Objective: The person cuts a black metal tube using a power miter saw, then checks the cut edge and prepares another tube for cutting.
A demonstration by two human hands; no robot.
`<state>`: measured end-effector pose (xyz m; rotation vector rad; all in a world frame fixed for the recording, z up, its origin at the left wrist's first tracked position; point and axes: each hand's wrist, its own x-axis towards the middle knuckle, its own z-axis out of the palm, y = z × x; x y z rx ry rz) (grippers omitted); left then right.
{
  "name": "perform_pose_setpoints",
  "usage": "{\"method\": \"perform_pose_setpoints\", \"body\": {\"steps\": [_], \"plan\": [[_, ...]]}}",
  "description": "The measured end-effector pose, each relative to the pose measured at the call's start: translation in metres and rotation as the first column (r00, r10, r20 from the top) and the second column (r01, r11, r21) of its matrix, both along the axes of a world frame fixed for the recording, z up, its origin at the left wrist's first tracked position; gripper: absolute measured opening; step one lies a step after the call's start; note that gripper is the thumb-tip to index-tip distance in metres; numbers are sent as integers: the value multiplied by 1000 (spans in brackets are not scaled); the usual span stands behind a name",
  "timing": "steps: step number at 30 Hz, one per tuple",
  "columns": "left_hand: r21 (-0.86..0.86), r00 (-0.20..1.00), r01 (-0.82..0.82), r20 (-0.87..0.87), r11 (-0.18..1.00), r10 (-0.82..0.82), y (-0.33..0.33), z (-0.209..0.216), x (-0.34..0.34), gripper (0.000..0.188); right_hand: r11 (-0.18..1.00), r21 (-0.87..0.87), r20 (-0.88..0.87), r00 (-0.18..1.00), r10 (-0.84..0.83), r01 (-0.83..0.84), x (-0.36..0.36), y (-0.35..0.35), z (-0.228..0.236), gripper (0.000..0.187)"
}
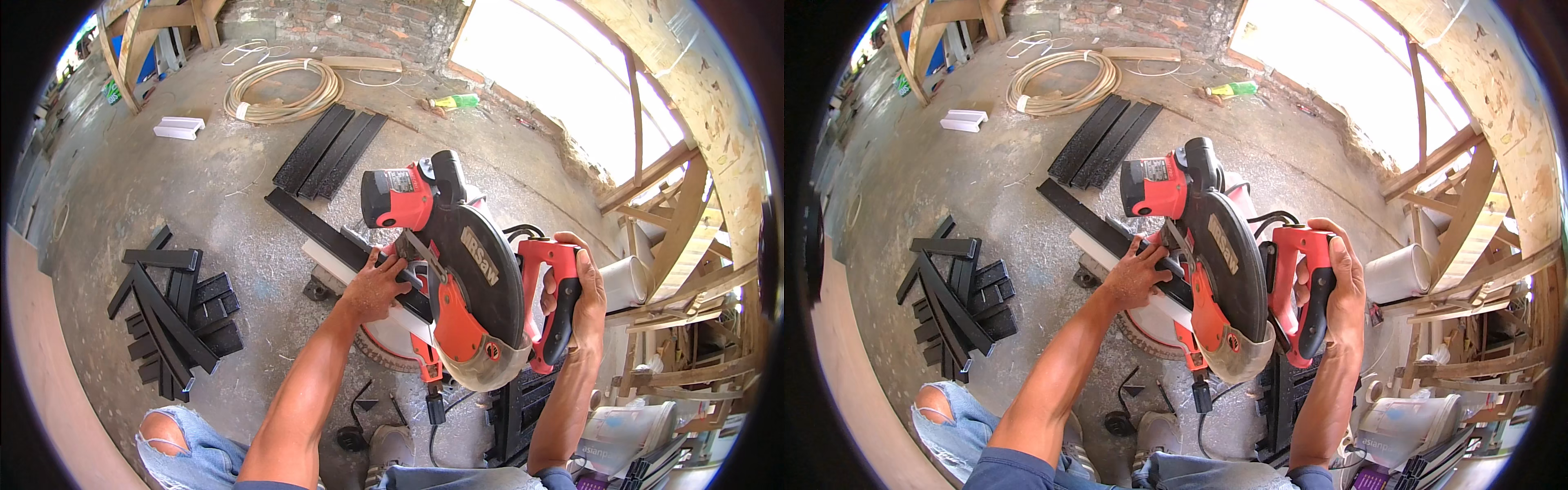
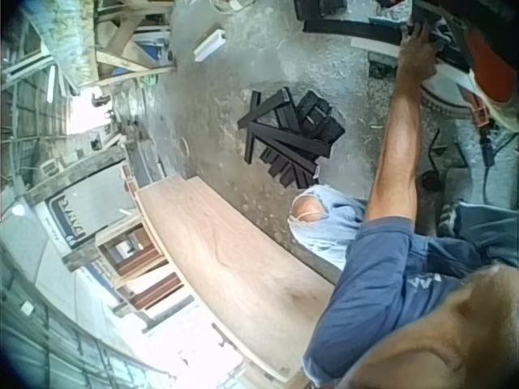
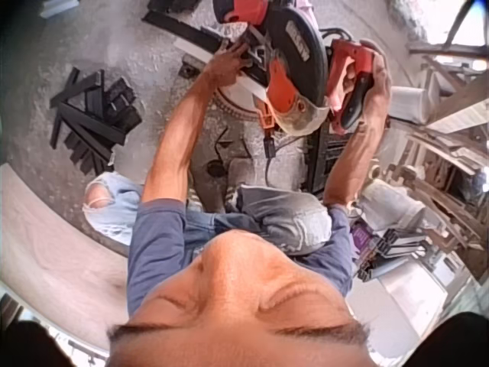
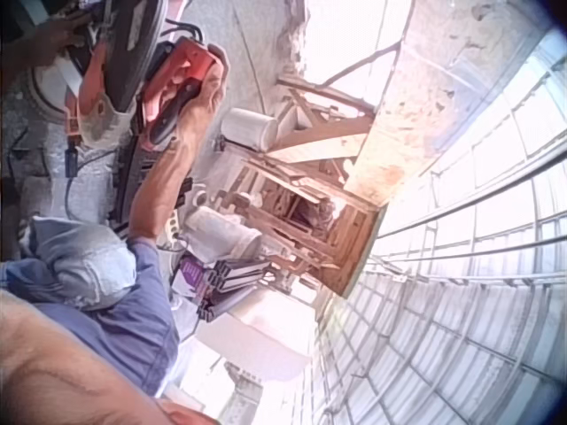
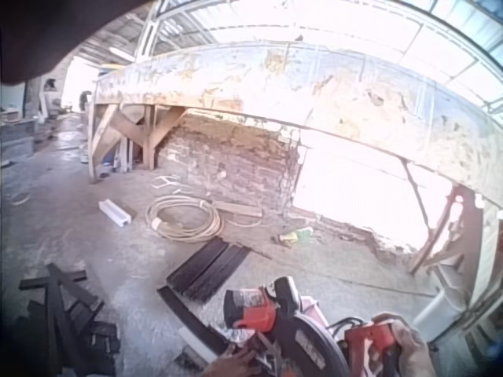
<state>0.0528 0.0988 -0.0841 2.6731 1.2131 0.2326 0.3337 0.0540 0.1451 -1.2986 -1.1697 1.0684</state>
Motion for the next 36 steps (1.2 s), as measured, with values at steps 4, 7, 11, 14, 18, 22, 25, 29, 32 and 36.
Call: {"method": "perform_pose_setpoints", "body": {"steps": [4, 7, 11, 14, 18, 22, 25, 29, 32, 36], "plan": [[-4, 1000, 0, 6, 1000, 0, 0, 1, 0, 46, 1000, 11, 4, 1000, 11, -11, 1, 0, -1, 54], [-15, 1000, 0, -4, 1000, 0, 0, 2, 0, 46, 1000, 6, -4, 1000, 1, -1, 1, 0, -1, 54], [5, 1000, -3, 9, 1000, 3, -1, 0, 1, 45, 1000, 7, -3, 1000, -1, 1, 1, 0, -1, 53], [2, 1000, -4, 4, 1000, 4, -1, 1, 0, 45, 1000, -1, -20, 1000, -1, 1, 0, 0, -1, 52], [1, 1000, -6, -1, 1000, 6, -1, -1, 1, 45, 1000, 3, -20, 1000, 0, 0, 0, 0, -1, 51], [3, 998, -11, 62, 1000, 11, -1, -3, 0, 37, 1000, 8, -21, 1000, 6, -5, 0, 0, -1, 52], [-1, 998, -13, 58, 1000, 13, -1, 0, 0, 38, 1000, 1, -26, 1000, 4, -4, 0, -1, 0, 52], [-1, 1000, -5, -4, 1000, 5, -1, 3, 0, 44, 1000, 8, -19, 1000, 6, -6, 0, -1, -2, 53], [-3, 1000, -5, -2, 1000, 5, -1, 4, 0, 45, 1000, 10, -9, 1000, 13, -13, 0, -1, -1, 53], [-9, 1000, -5, -3, 1000, 5, -1, 5, 1, 45, 1000, 16, -10, 1000, 11, -11, 1, -1, -2, 53]]}}
